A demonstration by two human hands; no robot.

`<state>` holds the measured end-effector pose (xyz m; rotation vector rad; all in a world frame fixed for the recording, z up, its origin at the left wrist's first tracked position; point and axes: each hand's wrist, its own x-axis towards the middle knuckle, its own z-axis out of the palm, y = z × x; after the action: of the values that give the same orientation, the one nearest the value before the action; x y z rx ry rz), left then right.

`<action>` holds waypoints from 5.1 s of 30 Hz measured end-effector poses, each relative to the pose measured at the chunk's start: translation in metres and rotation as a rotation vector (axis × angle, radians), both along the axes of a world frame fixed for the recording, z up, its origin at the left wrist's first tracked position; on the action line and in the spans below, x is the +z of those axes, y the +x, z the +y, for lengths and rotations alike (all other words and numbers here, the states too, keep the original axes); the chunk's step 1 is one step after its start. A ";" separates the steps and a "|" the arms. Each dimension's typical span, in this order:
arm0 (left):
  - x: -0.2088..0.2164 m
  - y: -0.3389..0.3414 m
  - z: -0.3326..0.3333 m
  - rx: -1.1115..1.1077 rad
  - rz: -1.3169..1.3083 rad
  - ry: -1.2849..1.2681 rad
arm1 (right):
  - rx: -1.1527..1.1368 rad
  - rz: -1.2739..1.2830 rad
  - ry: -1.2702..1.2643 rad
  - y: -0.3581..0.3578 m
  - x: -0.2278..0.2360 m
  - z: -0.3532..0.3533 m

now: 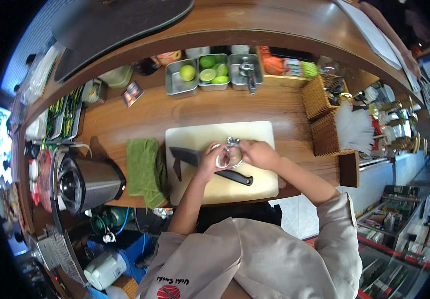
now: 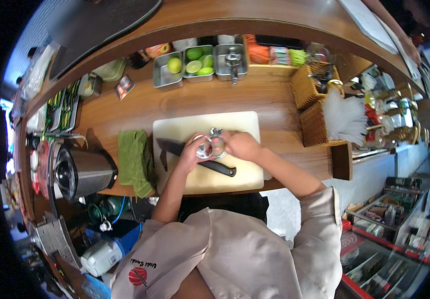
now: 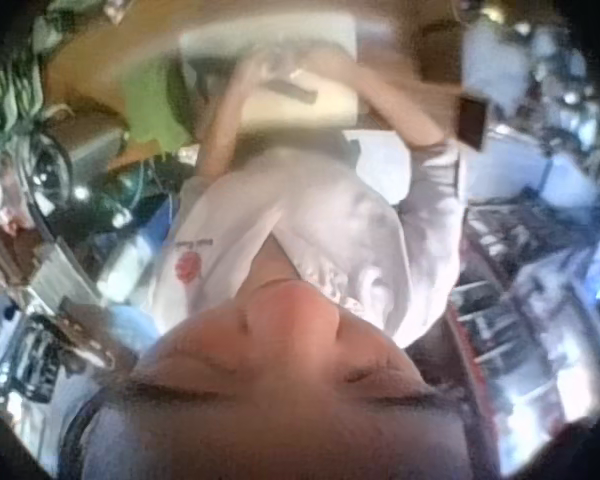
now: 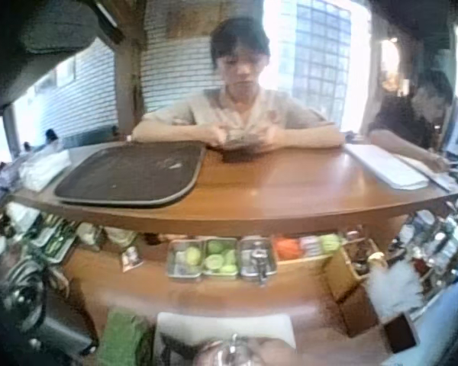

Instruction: The person assembles a metal citrus juicer by inserting a red syringe-like tool into the central hole, then attaching the handle and base components. They manipulate the assembled tool on a cutting board and briefly use a knife to adjust a part of the handle.

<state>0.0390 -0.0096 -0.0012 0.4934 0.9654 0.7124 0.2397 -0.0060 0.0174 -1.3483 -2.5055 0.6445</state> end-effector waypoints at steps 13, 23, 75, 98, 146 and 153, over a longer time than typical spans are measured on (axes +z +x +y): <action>0.004 -0.001 0.001 -0.029 0.040 0.018 | -0.205 -0.184 -0.320 -0.031 0.015 -0.011; 0.006 0.001 0.001 -0.019 0.071 0.001 | -0.195 -0.376 -0.007 -0.045 0.004 -0.030; 0.000 0.002 -0.001 -0.011 -0.007 0.069 | -0.459 -0.430 0.201 -0.065 -0.016 -0.049; -0.006 0.008 0.001 -0.011 0.026 0.064 | -0.384 0.323 -0.139 -0.006 -0.002 -0.027; 0.009 0.006 0.008 -0.128 0.198 0.071 | -0.112 0.208 0.185 -0.025 -0.002 0.005; 0.008 0.006 0.010 -0.137 0.181 0.065 | 0.188 0.021 0.233 -0.012 -0.006 0.026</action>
<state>0.0454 0.0001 0.0068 0.6834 1.0691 0.5836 0.2277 0.0197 0.0114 -1.0297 -2.6148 0.3829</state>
